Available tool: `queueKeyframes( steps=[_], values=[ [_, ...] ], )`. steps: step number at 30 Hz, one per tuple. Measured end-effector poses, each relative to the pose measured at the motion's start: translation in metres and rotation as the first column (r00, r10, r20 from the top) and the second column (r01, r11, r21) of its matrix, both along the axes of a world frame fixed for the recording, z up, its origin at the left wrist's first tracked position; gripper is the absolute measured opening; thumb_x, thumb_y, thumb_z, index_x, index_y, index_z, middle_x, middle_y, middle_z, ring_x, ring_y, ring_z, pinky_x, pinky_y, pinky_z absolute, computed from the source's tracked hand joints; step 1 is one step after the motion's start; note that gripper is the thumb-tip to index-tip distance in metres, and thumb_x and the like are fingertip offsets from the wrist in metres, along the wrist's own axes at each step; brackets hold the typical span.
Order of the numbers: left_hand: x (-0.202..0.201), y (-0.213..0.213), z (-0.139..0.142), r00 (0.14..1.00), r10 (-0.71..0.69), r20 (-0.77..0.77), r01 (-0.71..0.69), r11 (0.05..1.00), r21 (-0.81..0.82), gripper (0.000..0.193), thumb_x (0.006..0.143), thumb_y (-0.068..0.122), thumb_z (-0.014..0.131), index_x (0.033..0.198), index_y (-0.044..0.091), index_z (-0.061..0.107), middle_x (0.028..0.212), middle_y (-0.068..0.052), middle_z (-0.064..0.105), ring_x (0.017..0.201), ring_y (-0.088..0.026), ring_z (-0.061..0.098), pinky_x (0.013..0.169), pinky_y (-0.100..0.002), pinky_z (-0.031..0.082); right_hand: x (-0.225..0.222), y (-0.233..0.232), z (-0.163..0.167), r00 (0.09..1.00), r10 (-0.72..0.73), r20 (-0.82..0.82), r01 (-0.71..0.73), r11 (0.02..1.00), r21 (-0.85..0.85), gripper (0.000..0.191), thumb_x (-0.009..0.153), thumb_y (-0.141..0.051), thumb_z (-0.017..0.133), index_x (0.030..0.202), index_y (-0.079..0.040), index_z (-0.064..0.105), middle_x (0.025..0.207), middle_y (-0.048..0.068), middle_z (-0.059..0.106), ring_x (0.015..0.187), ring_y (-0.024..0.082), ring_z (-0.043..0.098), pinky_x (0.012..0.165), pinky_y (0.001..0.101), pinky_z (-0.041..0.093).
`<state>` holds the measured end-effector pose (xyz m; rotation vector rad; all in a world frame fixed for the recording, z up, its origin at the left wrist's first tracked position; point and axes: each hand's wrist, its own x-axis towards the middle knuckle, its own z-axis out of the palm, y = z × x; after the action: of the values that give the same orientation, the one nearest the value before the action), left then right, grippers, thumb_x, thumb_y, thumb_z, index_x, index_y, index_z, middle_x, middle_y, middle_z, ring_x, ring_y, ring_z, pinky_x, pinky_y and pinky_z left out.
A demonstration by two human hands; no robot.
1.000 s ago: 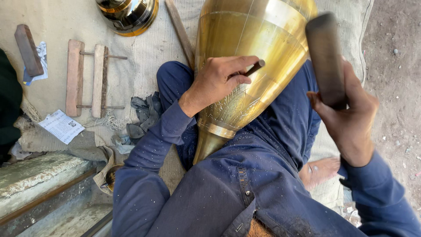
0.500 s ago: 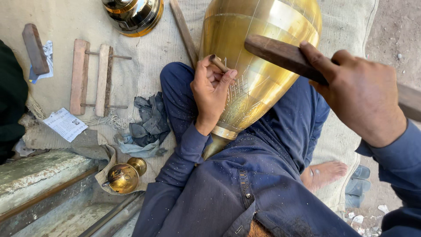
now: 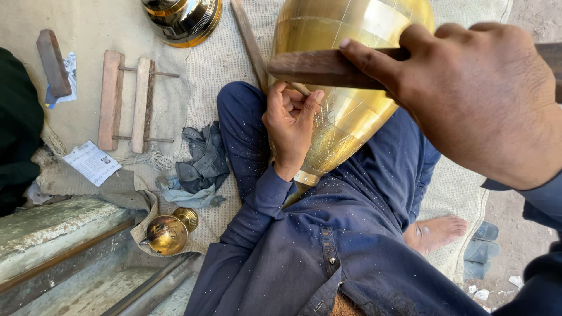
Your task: The person sits cross-legged with a large brass vase on their lap and decorates its surface by hand, holding a small punch against the metal and striking it with a wooden mallet to carve a patterned design, repositioning the punch repeatedly across the vase.
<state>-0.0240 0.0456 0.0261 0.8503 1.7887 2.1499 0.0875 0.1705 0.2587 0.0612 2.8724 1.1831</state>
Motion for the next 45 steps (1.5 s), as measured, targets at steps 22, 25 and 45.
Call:
queueKeyframes(
  steps=[22,25,45],
  values=[
    [-0.065,0.024,0.008,0.734,-0.566,-0.375,0.513,0.824,-0.240,0.052,0.091,0.012,0.084,0.139,0.011,0.063,0.091,-0.005,0.078,0.076,-0.012,0.077,0.070,-0.026,0.066,0.081,0.006,-0.055,0.838,-0.485,-0.251,0.005,0.466,-0.885,0.074,0.077,-0.012,0.088,0.145,-0.010,0.060,0.099,0.017,0.073,0.079,0.025,0.072,0.066,0.0357,0.058],
    [-0.073,0.031,0.014,0.634,-0.633,-0.444,0.557,0.772,-0.305,0.053,0.088,0.014,0.086,0.137,0.012,0.065,0.089,-0.006,0.078,0.075,-0.013,0.075,0.068,-0.027,0.063,0.098,-0.002,-0.075,0.776,-0.559,-0.292,-0.013,0.449,-0.893,0.074,0.078,-0.012,0.090,0.145,-0.008,0.061,0.101,0.016,0.073,0.083,0.025,0.073,0.070,0.0349,0.059],
    [-0.076,0.039,0.044,0.431,-0.786,-0.443,0.623,0.615,-0.484,0.044,0.089,0.011,0.079,0.132,0.018,0.070,0.116,-0.007,0.077,0.099,-0.023,0.078,0.091,-0.037,0.061,0.137,-0.017,-0.182,0.690,-0.602,-0.403,-0.004,0.553,-0.833,0.078,0.088,-0.002,0.091,0.156,-0.004,0.054,0.098,0.018,0.069,0.083,0.021,0.065,0.076,0.0351,0.055]
  ],
)
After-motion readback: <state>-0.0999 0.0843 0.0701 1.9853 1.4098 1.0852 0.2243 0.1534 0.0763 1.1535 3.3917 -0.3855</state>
